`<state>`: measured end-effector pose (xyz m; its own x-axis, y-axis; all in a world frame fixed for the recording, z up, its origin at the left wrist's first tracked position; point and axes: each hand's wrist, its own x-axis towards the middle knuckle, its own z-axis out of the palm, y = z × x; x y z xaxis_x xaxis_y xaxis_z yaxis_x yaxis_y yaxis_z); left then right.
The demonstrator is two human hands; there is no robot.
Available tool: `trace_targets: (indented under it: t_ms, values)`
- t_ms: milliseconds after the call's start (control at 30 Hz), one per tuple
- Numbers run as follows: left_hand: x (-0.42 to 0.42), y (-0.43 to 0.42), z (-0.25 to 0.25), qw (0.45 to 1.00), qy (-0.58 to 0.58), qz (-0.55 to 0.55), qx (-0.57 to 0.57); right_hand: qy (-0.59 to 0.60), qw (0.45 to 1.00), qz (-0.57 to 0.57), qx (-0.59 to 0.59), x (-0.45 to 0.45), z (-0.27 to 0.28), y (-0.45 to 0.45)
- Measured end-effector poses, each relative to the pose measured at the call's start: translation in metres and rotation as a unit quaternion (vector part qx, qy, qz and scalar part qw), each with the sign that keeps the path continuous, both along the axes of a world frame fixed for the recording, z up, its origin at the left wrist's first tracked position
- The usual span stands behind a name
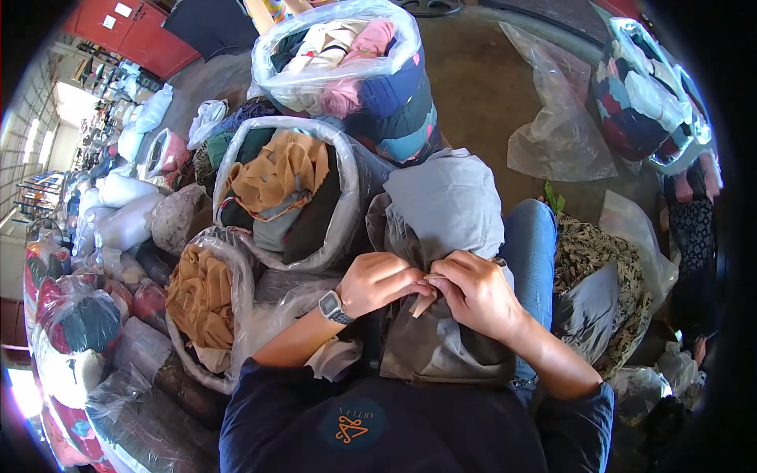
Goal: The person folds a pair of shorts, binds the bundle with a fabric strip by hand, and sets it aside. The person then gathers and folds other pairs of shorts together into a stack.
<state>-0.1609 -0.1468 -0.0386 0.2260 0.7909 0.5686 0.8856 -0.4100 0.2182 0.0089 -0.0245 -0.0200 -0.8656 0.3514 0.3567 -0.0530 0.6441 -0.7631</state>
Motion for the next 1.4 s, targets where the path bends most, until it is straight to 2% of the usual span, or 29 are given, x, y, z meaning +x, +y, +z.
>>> trace_targets:
  t_ms: [67,233,300,433,600,700,733,800,833,967,1033,1167,1400]
  values:
    - [0.002,0.0,0.001,0.98,-0.181,-0.01,-0.079,0.004,1.0,-0.002,-0.005,0.001,-0.001,0.0]
    - [0.001,0.0,0.009,0.984,-0.15,-0.011,-0.099,0.005,1.0,0.014,-0.016,0.003,0.0,0.003]
    - [0.001,0.0,0.013,0.943,-0.281,-0.015,-0.176,0.009,1.0,0.019,-0.014,0.003,-0.001,0.004]
    - [-0.005,0.001,0.009,0.905,-0.352,-0.024,-0.238,0.012,1.0,0.025,-0.015,0.004,-0.001,0.003]
    - [-0.006,0.003,0.017,0.904,-0.342,-0.04,-0.253,-0.003,0.999,0.043,-0.024,0.004,-0.001,0.004]
    - [-0.003,0.0,0.022,0.968,-0.146,-0.027,-0.202,0.018,0.999,0.042,0.016,0.002,-0.002,0.003]
    - [-0.003,0.001,0.026,0.968,-0.146,-0.027,-0.202,-0.007,0.998,0.046,0.033,0.002,0.001,0.003]
    - [-0.003,0.0,0.032,0.976,-0.027,-0.052,-0.209,-0.032,0.997,0.052,0.051,0.003,0.005,0.005]
    - [-0.004,0.0,0.035,0.974,-0.007,-0.052,-0.222,-0.037,0.996,0.07,0.045,0.003,0.007,0.007]
    - [-0.001,0.002,0.043,0.974,-0.015,-0.041,-0.224,-0.051,0.996,0.061,0.034,0.002,-0.001,0.004]
    - [-0.003,0.002,0.043,0.961,-0.078,-0.042,-0.261,-0.043,0.996,0.063,0.035,0.002,-0.004,0.004]
    - [-0.01,0.007,0.044,0.939,-0.13,-0.071,-0.311,-0.036,0.997,0.054,0.048,0.0,-0.007,0.001]
    - [-0.01,0.012,0.033,0.909,-0.245,-0.081,-0.327,-0.047,0.997,0.039,0.055,0.0,-0.005,-0.003]
